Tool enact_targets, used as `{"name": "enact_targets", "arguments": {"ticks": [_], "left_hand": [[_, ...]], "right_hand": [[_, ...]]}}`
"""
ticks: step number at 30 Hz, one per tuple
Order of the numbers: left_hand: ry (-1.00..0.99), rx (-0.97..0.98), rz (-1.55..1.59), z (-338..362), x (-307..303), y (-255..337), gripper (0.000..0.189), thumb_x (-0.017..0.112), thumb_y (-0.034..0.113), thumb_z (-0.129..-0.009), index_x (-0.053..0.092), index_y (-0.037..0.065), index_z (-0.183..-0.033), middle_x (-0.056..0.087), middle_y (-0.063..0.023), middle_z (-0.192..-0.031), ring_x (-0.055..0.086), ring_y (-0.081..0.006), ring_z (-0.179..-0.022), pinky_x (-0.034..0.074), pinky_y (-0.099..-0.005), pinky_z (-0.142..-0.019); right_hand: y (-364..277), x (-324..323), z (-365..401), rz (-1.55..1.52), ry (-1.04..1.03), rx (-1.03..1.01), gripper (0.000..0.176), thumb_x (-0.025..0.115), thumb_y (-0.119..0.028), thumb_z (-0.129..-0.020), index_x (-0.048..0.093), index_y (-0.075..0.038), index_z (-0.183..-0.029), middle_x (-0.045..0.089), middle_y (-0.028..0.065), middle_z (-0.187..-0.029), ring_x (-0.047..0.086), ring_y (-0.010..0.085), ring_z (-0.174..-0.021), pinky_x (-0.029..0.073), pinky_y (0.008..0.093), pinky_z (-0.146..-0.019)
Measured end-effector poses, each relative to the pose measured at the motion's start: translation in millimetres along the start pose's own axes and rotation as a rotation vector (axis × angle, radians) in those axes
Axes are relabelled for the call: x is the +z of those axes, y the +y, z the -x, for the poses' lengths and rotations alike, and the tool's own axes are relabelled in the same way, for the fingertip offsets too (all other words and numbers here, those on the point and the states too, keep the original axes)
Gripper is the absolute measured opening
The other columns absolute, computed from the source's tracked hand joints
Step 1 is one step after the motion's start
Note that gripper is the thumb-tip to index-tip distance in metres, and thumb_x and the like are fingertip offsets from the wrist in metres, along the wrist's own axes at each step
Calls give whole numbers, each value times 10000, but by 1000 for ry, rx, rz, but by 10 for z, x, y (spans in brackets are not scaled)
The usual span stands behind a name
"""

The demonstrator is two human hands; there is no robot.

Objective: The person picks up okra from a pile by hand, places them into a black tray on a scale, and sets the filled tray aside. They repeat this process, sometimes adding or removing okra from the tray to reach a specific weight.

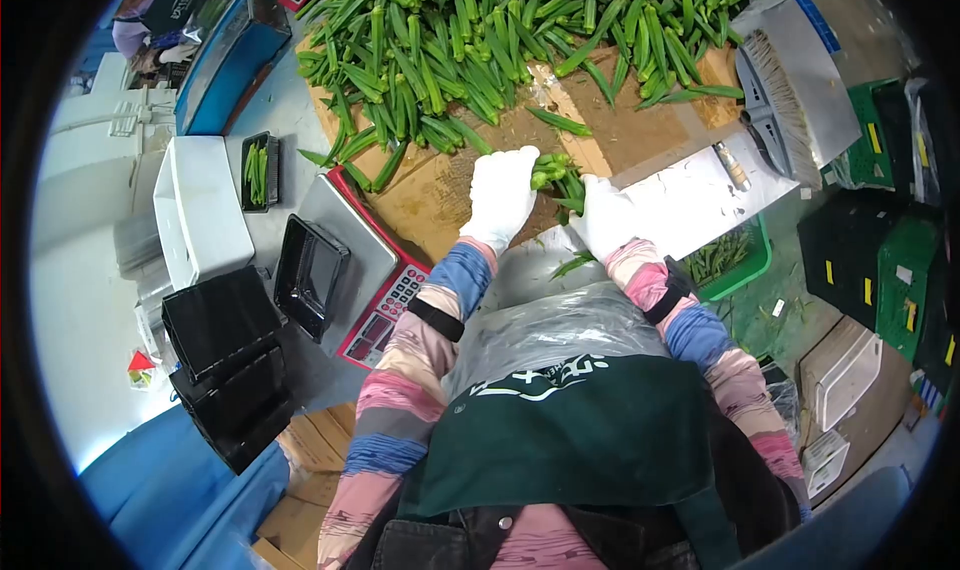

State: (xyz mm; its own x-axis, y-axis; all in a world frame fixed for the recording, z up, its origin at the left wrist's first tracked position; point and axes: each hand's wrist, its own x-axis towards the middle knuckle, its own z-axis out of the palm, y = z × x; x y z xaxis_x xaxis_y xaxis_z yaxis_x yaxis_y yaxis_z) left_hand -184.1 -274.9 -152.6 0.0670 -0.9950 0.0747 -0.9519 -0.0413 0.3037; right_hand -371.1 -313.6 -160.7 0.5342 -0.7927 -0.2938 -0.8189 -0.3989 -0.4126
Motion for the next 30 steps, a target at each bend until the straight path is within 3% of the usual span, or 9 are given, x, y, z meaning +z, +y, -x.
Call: {"name": "enact_targets", "arguments": {"ticks": [4,6,9,12,13,17,21,24,30], "left_hand": [[-41,63,-10,-59,31,-122,410,697,106,-760,575,102,-1151,672,-137,-876,645,-342,-872,475,-444,-773],[-78,60,30,-100,-7,-159,445,718,122,-751,561,108,-1167,683,-147,-897,658,-358,-885,490,-455,-788],[-141,-341,264,-41,-90,-112,478,734,156,-763,550,120,-1203,700,-169,-962,675,-380,-914,520,-451,-820],[-79,-520,371,192,-50,-126,489,733,183,-776,548,132,-1225,699,-203,-1004,683,-397,-926,540,-446,-836],[77,-511,497,268,-27,-107,457,738,171,-793,570,83,-1209,718,-168,-979,702,-341,-868,552,-400,-815],[180,-642,1291,311,-126,-76,328,754,117,-826,635,-16,-1102,720,-58,-942,664,-152,-786,532,-297,-719],[68,-680,1574,363,-484,67,148,736,109,-873,713,-4,-966,723,-69,-857,670,-139,-756,518,-272,-686],[-78,-699,1781,439,-438,55,276,693,194,-924,672,19,-1136,713,-60,-1008,661,-152,-846,513,-285,-740],[-81,-754,2250,509,-512,500,359,627,215,-995,570,54,-1311,646,-89,-1248,643,-202,-1093,511,-375,-986]], "right_hand": [[30,101,-77,7,109,-22,503,788,-235,-687,559,-66,-1102,673,147,-947,697,311,-858,555,419,-764],[57,126,-82,-10,63,26,554,801,-253,-705,562,-80,-1174,686,150,-982,694,316,-902,550,424,-788],[62,152,-92,-14,48,59,569,804,-250,-710,567,-93,-1204,694,151,-1000,693,319,-932,547,425,-805],[61,150,-99,-26,5,72,536,777,-228,-717,574,-93,-1195,697,159,-1019,690,327,-955,544,432,-824],[53,131,-110,-32,-11,76,531,769,-223,-720,580,-90,-1198,698,168,-1035,688,332,-967,544,431,-832],[63,-87,-142,-132,-59,129,557,789,-228,-695,613,0,-1171,717,202,-996,708,314,-948,552,396,-831],[354,-162,-152,-1050,-166,104,525,861,-201,-685,688,22,-1128,727,107,-957,681,165,-861,538,321,-796],[211,-466,-50,-1331,-337,237,460,835,-169,-751,686,9,-1148,724,81,-955,676,152,-837,540,303,-777],[-4,-205,-9,-1810,-358,217,272,729,-113,-892,671,-1,-1134,710,93,-1030,685,201,-926,543,328,-821]]}}
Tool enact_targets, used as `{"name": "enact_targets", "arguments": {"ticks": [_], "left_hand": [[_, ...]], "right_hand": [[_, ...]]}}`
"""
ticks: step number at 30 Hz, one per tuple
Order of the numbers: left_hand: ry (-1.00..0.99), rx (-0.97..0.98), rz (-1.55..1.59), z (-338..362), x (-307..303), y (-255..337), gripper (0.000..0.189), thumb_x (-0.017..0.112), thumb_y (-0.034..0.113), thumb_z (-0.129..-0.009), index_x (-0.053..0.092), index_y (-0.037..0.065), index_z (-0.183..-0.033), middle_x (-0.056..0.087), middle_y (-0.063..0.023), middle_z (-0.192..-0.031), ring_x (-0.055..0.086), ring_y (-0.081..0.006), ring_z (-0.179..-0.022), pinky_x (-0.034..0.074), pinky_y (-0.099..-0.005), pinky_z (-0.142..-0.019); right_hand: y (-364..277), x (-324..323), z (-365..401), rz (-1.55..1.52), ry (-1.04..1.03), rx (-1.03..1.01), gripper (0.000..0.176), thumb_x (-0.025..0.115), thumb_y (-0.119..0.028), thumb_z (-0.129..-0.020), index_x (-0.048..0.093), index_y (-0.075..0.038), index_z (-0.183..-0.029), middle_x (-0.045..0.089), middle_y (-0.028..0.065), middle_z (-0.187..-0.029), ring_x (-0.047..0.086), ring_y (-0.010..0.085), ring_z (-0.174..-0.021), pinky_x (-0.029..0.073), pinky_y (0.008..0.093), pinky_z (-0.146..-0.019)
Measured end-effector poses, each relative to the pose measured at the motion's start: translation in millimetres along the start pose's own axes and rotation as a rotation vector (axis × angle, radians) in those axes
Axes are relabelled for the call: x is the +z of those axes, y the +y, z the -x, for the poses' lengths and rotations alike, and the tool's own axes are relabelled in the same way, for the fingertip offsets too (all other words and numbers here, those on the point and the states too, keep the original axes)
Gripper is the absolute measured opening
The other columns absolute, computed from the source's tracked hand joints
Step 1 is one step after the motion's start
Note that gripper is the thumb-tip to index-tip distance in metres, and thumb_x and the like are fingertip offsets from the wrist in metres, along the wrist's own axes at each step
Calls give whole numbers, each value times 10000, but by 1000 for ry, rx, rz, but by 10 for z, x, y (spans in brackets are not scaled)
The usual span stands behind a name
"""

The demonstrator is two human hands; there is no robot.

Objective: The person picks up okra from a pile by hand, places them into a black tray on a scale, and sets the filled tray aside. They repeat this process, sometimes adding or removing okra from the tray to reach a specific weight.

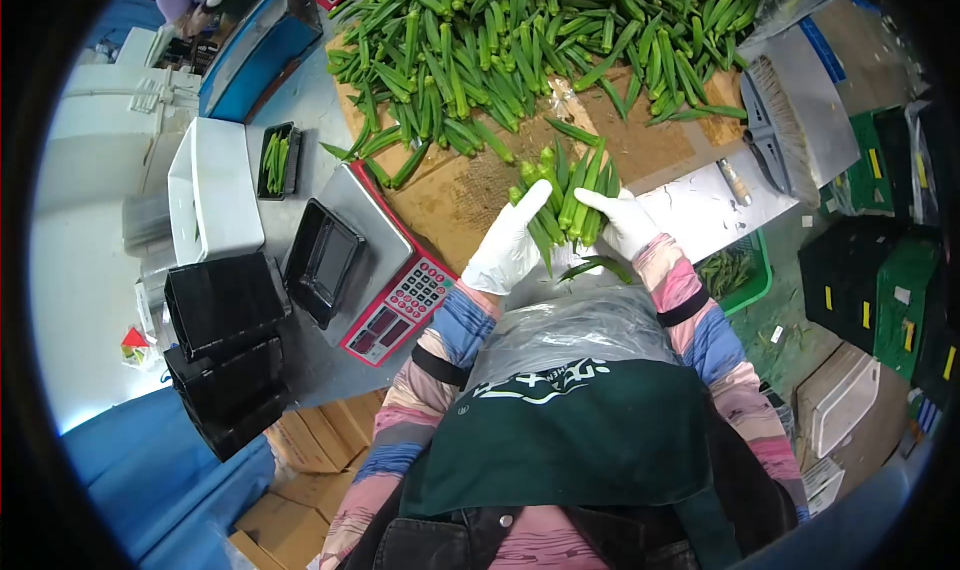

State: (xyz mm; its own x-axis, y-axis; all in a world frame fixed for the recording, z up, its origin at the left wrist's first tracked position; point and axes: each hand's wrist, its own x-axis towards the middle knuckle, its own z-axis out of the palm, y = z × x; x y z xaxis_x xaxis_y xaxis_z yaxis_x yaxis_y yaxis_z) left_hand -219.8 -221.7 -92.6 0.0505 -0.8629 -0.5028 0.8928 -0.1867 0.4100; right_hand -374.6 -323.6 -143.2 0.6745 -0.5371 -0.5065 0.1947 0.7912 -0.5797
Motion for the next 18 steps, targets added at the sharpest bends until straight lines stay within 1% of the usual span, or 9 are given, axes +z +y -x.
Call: {"name": "enact_targets", "arguments": {"ticks": [2,3,5,6,7,12,16,17,18], "left_hand": [[-10,-20,48,81,45,36,385,580,269,-1023,545,57,-1342,626,-97,-1285,627,-209,-1133,498,-379,-1013],[-14,-29,73,125,55,54,400,557,296,-1036,533,59,-1358,616,-101,-1304,619,-213,-1154,491,-380,-1026],[20,14,21,209,68,107,469,515,384,-1043,514,58,-1380,599,-102,-1331,603,-217,-1180,481,-380,-1034],[38,37,-8,261,65,157,506,494,427,-1046,504,58,-1392,591,-103,-1344,595,-219,-1193,476,-380,-1038],[42,45,-35,336,46,228,530,483,454,-1043,500,59,-1398,587,-102,-1350,590,-217,-1200,473,-381,-1040],[74,112,-74,862,-221,711,637,442,562,-1024,483,65,-1420,577,-103,-1362,580,-214,-1211,466,-386,-1038],[159,290,-288,1401,-447,1073,508,614,381,-998,524,53,-1376,624,-62,-1283,618,-162,-1114,500,-345,-959],[217,310,-435,1527,-559,1189,414,649,254,-980,569,45,-1329,647,-74,-1242,624,-185,-1116,498,-357,-965],[244,344,-431,1642,-620,1279,388,652,227,-974,583,45,-1310,657,-70,-1217,636,-181,-1088,510,-353,-944]], "right_hand": [[-36,64,68,-109,-14,42,270,702,-100,-914,655,3,-1160,704,108,-1070,684,217,-959,544,339,-863],[-21,87,61,-93,14,80,284,670,-98,-941,628,15,-1199,692,124,-1111,680,229,-985,543,354,-904],[31,172,72,-76,-19,85,301,665,-105,-947,613,17,-1218,681,123,-1138,671,226,-1012,539,354,-915],[39,264,78,-69,-40,87,310,663,-109,-950,606,18,-1227,676,122,-1151,666,224,-1026,537,353,-920],[31,376,77,-50,-56,146,334,655,-120,-958,584,15,-1255,657,116,-1196,643,215,-1084,522,356,-950],[323,1000,-4,-28,-200,189,348,655,-150,-955,584,-14,-1267,650,90,-1225,620,190,-1126,469,342,-981],[606,1651,-84,-30,-319,260,375,657,-146,-944,571,-30,-1290,656,75,-1204,616,165,-1120,474,318,-953],[698,1801,-106,-31,-363,266,381,661,-148,-942,568,-35,-1295,656,71,-1199,618,162,-1114,477,316,-947],[771,1973,-117,-32,-406,273,387,664,-149,-941,566,-40,-1300,657,68,-1193,619,160,-1108,480,314,-941]]}}
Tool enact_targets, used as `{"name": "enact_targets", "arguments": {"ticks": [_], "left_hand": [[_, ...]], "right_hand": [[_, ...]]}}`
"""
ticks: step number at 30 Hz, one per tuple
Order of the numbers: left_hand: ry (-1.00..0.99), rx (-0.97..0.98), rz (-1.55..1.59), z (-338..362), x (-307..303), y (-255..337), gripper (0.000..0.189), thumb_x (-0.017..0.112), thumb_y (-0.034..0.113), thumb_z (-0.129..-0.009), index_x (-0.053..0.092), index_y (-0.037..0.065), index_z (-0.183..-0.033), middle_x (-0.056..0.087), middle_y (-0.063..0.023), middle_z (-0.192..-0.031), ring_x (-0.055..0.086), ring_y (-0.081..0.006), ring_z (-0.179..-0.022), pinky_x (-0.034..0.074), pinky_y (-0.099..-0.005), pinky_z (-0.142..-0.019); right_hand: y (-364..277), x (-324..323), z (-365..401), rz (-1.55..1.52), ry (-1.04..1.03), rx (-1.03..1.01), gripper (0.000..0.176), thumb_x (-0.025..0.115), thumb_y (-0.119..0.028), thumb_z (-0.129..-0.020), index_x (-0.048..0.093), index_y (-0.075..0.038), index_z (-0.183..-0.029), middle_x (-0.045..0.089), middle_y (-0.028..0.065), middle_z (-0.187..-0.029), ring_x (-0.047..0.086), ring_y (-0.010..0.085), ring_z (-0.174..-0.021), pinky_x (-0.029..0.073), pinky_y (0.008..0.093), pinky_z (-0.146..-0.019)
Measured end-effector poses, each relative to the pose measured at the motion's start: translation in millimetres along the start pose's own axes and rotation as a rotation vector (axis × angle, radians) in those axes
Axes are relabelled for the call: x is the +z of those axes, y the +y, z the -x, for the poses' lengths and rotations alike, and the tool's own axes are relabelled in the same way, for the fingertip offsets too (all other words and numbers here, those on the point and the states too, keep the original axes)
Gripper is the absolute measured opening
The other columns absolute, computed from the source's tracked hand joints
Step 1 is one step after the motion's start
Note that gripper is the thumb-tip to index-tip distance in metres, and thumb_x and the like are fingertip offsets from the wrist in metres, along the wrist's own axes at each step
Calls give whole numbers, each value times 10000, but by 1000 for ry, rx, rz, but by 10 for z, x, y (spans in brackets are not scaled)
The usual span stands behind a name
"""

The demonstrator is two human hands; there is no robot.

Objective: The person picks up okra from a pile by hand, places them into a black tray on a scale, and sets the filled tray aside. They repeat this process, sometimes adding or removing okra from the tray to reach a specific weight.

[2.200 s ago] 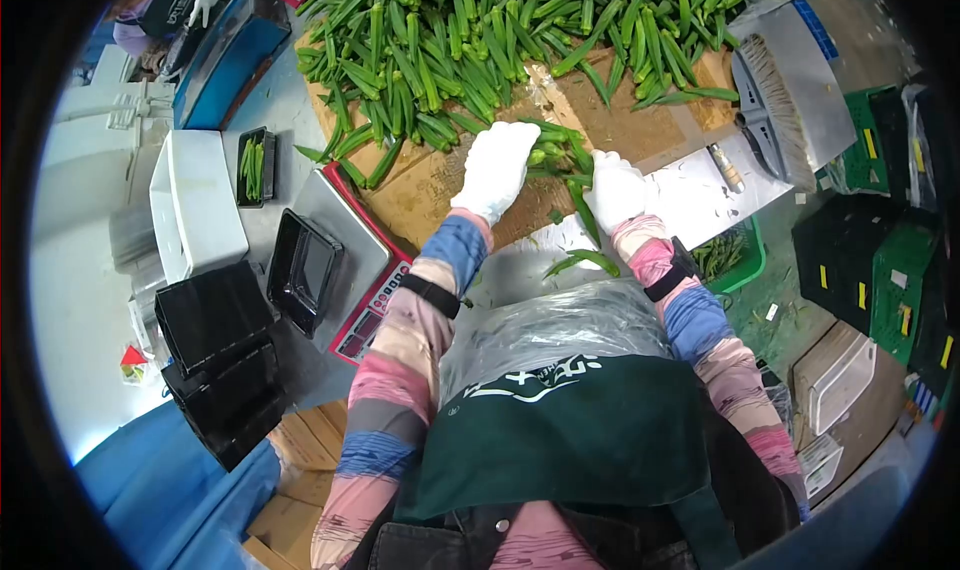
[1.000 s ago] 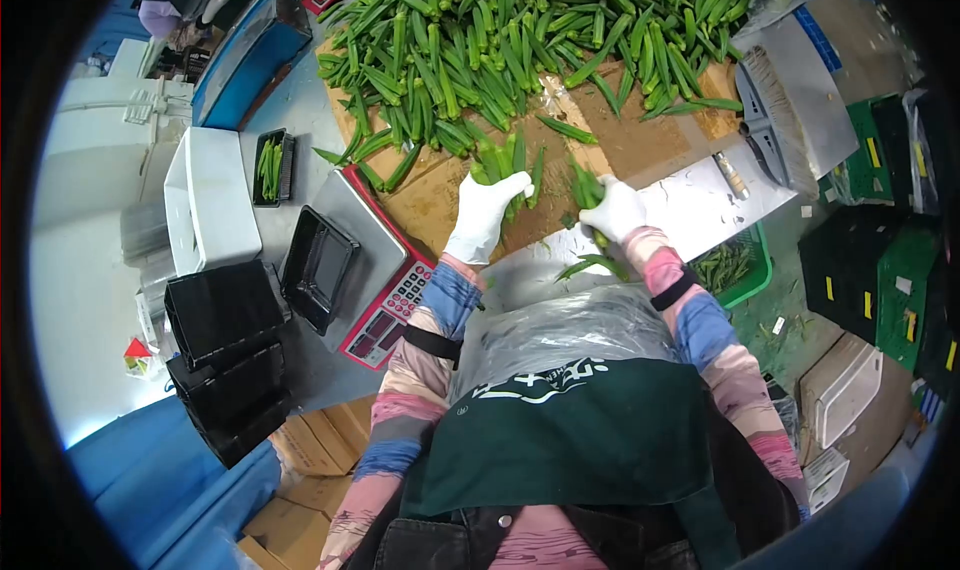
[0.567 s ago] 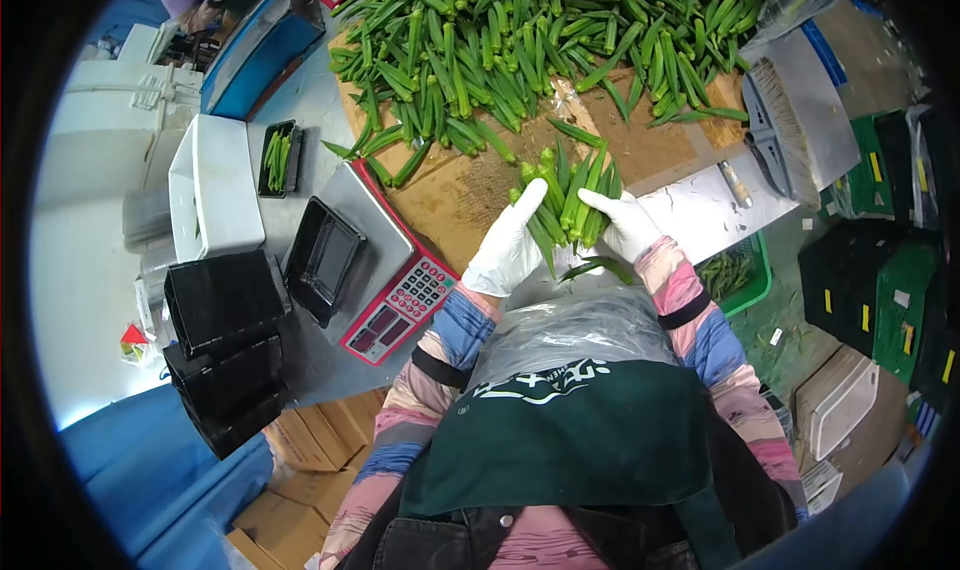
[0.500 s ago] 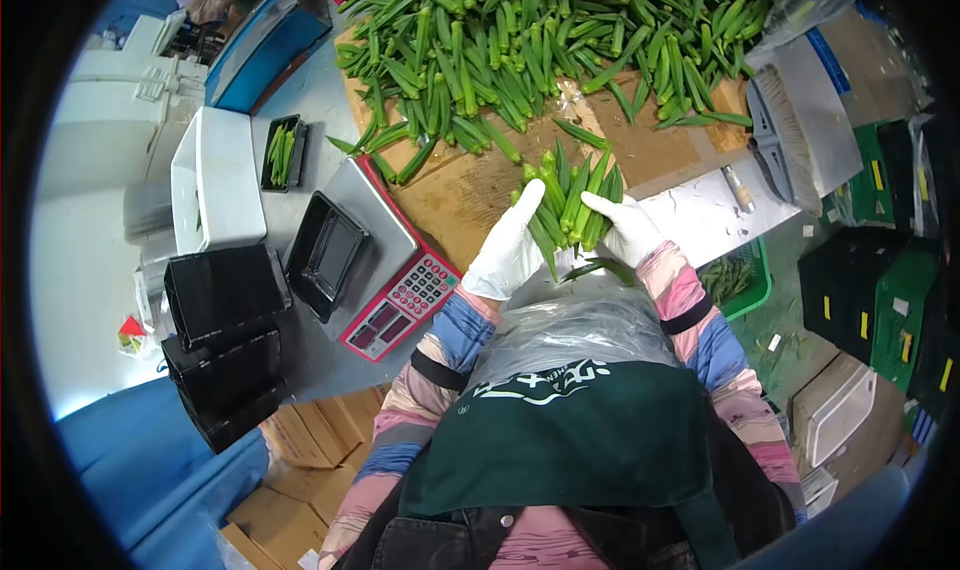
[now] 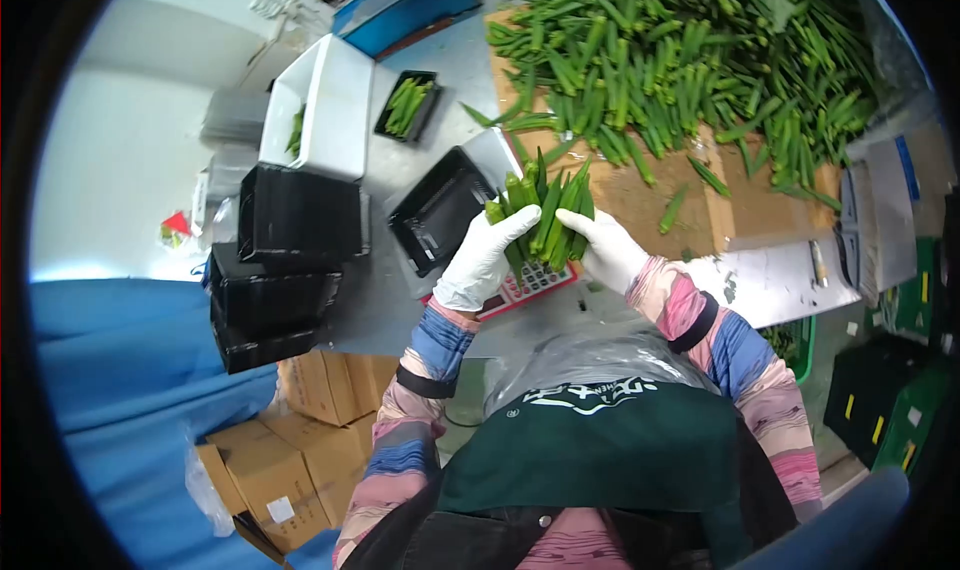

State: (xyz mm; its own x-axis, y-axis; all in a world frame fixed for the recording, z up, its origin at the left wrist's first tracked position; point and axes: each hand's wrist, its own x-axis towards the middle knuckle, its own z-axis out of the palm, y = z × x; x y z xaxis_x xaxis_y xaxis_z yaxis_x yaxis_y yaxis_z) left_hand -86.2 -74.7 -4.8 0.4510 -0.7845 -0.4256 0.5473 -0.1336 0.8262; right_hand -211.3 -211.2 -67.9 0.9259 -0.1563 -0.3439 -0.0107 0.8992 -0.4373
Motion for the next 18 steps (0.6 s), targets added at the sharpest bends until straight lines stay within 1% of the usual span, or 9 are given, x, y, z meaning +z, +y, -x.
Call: {"name": "enact_targets", "arguments": {"ticks": [2,3,8,9,11,14,15,17,18], "left_hand": [[66,49,7,134,-212,141,337,658,174,-963,612,45,-1271,678,-64,-1167,660,-172,-1032,535,-344,-900],[122,44,67,218,-271,237,298,658,135,-950,634,40,-1232,687,-78,-1150,674,-198,-1019,552,-369,-888],[187,101,345,391,-774,332,300,640,134,-967,615,42,-1251,673,-112,-1192,658,-243,-1089,535,-425,-959],[187,109,401,403,-871,316,305,639,138,-969,610,41,-1256,671,-113,-1195,651,-248,-1103,529,-432,-967],[209,93,513,413,-1105,287,341,638,144,-971,585,30,-1288,660,-124,-1223,624,-274,-1155,503,-452,-1008],[185,89,623,442,-1288,380,381,633,95,-968,555,-15,-1324,653,-139,-1245,635,-244,-1144,509,-397,-1018],[156,94,580,402,-1379,403,375,646,114,-962,567,-9,-1307,660,-137,-1233,637,-245,-1142,515,-399,-998],[238,135,322,372,-1550,460,375,682,180,-941,600,20,-1270,680,-101,-1207,642,-216,-1136,526,-371,-918],[299,150,187,393,-1588,519,375,692,204,-934,610,32,-1258,686,-86,-1201,644,-205,-1133,524,-362,-895]], "right_hand": [[134,299,-183,26,7,27,397,679,-150,-935,563,-41,-1298,658,70,-1181,624,161,-1077,489,317,-920],[189,459,-258,40,12,38,401,687,-150,-932,561,-41,-1297,659,71,-1175,627,162,-1062,494,319,-910],[441,941,-578,260,105,-88,386,777,-181,-866,639,-35,-1195,702,65,-1030,660,156,-921,525,321,-825],[487,984,-636,257,96,-80,357,786,-197,-857,662,-39,-1153,709,60,-999,667,161,-882,533,335,-798],[547,1040,-732,200,115,-14,354,779,-194,-863,659,-40,-1159,706,63,-1008,668,168,-885,534,336,-794],[645,1085,-878,86,110,25,343,740,-194,-890,631,-49,-1180,694,72,-1013,670,190,-878,538,345,-780],[669,1097,-925,63,99,30,335,729,-198,-898,623,-51,-1180,689,76,-1019,670,194,-882,540,348,-777],[760,1048,-1085,50,40,97,300,682,-235,-924,608,-87,-1174,675,54,-1025,647,179,-933,517,334,-814],[756,1109,-1059,100,113,101,290,675,-245,-926,612,-98,-1168,667,47,-1056,635,175,-957,501,325,-834]]}}
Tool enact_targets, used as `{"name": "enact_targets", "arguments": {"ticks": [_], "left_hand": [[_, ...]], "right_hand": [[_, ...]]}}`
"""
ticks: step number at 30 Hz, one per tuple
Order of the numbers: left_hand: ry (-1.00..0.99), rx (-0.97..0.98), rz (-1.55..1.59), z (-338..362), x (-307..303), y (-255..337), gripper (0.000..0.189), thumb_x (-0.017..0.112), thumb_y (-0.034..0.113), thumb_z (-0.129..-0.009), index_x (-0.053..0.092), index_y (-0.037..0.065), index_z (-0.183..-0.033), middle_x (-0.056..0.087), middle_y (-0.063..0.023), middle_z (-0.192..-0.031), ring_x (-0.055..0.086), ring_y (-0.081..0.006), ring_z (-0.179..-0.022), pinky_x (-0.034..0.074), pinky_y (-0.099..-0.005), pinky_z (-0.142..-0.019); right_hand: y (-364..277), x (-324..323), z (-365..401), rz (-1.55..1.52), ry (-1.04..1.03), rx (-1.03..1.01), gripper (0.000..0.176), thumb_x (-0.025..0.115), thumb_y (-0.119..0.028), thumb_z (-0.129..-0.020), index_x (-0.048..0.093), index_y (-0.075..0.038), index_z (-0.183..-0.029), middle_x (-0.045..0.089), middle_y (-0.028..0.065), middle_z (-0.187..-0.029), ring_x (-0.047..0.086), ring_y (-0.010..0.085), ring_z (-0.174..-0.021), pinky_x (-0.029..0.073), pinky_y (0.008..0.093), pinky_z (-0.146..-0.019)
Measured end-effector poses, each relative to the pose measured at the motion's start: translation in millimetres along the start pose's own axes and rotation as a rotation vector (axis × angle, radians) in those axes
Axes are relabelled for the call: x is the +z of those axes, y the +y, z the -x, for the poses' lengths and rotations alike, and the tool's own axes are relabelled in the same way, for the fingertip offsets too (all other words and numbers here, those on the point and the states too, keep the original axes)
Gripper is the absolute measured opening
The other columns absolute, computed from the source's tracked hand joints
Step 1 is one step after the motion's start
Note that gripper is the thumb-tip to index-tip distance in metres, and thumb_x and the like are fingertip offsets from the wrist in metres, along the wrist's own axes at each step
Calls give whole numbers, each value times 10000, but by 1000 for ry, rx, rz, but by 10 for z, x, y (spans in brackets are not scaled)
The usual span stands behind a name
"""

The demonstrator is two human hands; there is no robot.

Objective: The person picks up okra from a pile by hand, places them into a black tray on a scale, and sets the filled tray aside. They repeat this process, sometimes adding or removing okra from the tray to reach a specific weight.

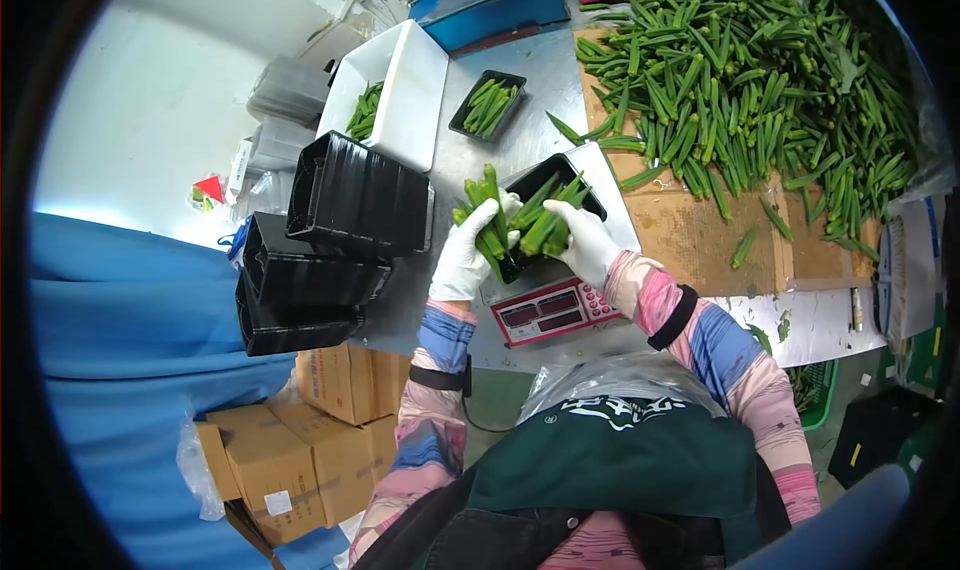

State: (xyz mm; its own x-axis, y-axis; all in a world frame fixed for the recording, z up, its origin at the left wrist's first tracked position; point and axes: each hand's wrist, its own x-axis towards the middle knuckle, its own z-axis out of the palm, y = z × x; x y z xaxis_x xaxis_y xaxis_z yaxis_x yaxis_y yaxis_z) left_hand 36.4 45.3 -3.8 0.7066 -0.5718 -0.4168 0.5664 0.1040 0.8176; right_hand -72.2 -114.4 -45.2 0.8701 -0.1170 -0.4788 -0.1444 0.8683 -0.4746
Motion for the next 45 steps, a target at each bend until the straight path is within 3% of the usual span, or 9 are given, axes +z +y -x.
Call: {"name": "enact_targets", "arguments": {"ticks": [8,11,19,26,28,32,36,40,45], "left_hand": [[-192,10,-186,132,89,205,397,678,193,-931,603,21,-1280,688,-118,-1193,694,-198,-1027,548,-278,-735],[-314,-57,-253,317,434,286,419,677,171,-913,584,-15,-1278,689,-123,-1156,705,-191,-927,536,-275,-682],[-288,20,-479,-9,416,201,404,700,206,-897,634,-29,-1218,727,-102,-1035,644,-111,-767,504,-229,-666],[-72,813,-1767,-254,163,-520,721,697,424,-890,435,102,-1480,451,-189,-1488,384,-419,-1368,342,-501,-1104],[-26,847,-1875,-264,169,-681,681,652,424,-927,431,111,-1490,440,-189,-1503,382,-422,-1373,317,-503,-1124],[56,904,-1412,-117,275,-604,599,680,270,-942,464,55,-1459,498,-186,-1440,439,-364,-1339,318,-459,-1137],[231,816,-1148,-50,245,-419,497,656,202,-969,513,10,-1405,545,-176,-1386,505,-285,-1283,371,-379,-1103],[300,738,-860,117,193,-245,416,620,140,-996,532,-17,-1372,571,-145,-1368,530,-210,-1260,386,-347,-1106],[319,819,-882,321,154,-348,324,578,115,-1017,589,-7,-1318,633,-112,-1285,592,-171,-1173,454,-307,-1032]], "right_hand": [[-175,229,314,350,32,-202,666,665,-263,-944,398,1,-1493,578,161,-1346,572,205,-1194,484,349,-973],[-344,91,300,838,54,-489,546,707,-233,-914,547,11,-1375,683,120,-1205,646,154,-1025,514,285,-889],[-720,-633,984,609,346,-653,278,681,-204,-945,685,14,-1116,705,27,-926,640,76,-795,485,235,-701],[-934,-2701,2707,247,883,-1024,242,559,-225,-1014,611,-8,-1109,593,21,-930,565,120,-817,458,273,-761],[-731,-3113,3214,19,1244,-1051,441,584,-247,-999,539,19,-1347,643,157,-1235,629,238,-1077,476,316,-892],[-58,-3359,3389,486,1517,-700,346,645,-193,-952,658,17,-1226,656,93,-1270,650,207,-1065,508,317,-856],[710,-3597,2682,1224,1355,-609,277,749,-99,-846,713,-1,-1102,705,107,-1051,663,186,-853,522,297,-795],[607,-3502,2387,1111,1376,-485,224,763,-136,-855,731,-18,-1042,690,62,-803,611,152,-679,509,297,-674],[-21,-2876,2453,453,767,-406,265,607,-220,-994,713,-8,-1113,661,16,-855,569,87,-655,458,232,-614]]}}
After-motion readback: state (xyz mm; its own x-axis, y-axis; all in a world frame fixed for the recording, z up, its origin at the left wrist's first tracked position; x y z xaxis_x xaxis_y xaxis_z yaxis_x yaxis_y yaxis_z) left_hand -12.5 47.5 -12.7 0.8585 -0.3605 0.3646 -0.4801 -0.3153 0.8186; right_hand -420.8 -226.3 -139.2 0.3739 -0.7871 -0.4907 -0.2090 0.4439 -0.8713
